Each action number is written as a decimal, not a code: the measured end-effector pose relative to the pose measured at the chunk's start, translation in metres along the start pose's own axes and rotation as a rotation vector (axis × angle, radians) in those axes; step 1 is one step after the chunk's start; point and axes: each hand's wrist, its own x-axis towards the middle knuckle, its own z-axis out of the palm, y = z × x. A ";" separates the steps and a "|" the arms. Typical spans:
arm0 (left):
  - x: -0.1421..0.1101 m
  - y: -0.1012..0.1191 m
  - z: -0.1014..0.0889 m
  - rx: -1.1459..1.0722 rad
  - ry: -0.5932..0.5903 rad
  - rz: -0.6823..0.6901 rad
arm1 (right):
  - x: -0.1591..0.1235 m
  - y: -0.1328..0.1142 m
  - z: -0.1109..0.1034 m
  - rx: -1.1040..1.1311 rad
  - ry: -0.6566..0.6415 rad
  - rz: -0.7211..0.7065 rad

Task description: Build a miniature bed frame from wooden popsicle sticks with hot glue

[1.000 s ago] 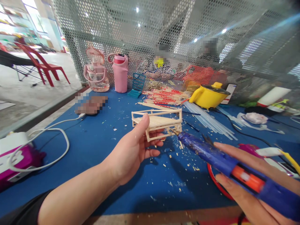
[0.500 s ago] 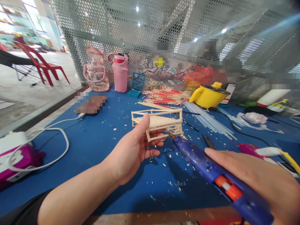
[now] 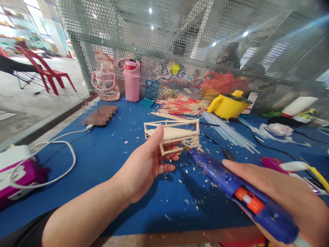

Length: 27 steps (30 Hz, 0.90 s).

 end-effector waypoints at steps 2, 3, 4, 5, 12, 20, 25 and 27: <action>0.000 0.000 0.000 -0.001 0.002 0.004 | -0.003 0.001 -0.001 0.006 -0.001 0.012; 0.001 0.000 0.001 -0.002 0.004 0.005 | -0.005 0.001 -0.002 0.010 0.007 0.022; 0.001 0.000 0.001 -0.001 0.007 0.005 | -0.006 0.001 -0.002 0.008 0.023 0.044; 0.001 0.000 0.001 -0.001 0.010 0.004 | -0.007 0.001 -0.002 0.000 0.040 0.065; 0.000 0.001 0.000 0.003 0.004 0.005 | 0.003 -0.003 0.003 -0.029 0.026 0.001; 0.001 0.000 0.000 0.008 -0.006 0.013 | 0.004 -0.007 0.002 -0.009 0.061 0.122; 0.000 0.000 0.000 0.001 0.004 0.006 | 0.009 -0.006 0.001 -0.005 0.033 0.050; -0.001 0.000 0.000 0.001 0.008 0.006 | 0.009 -0.004 0.000 -0.006 0.032 0.070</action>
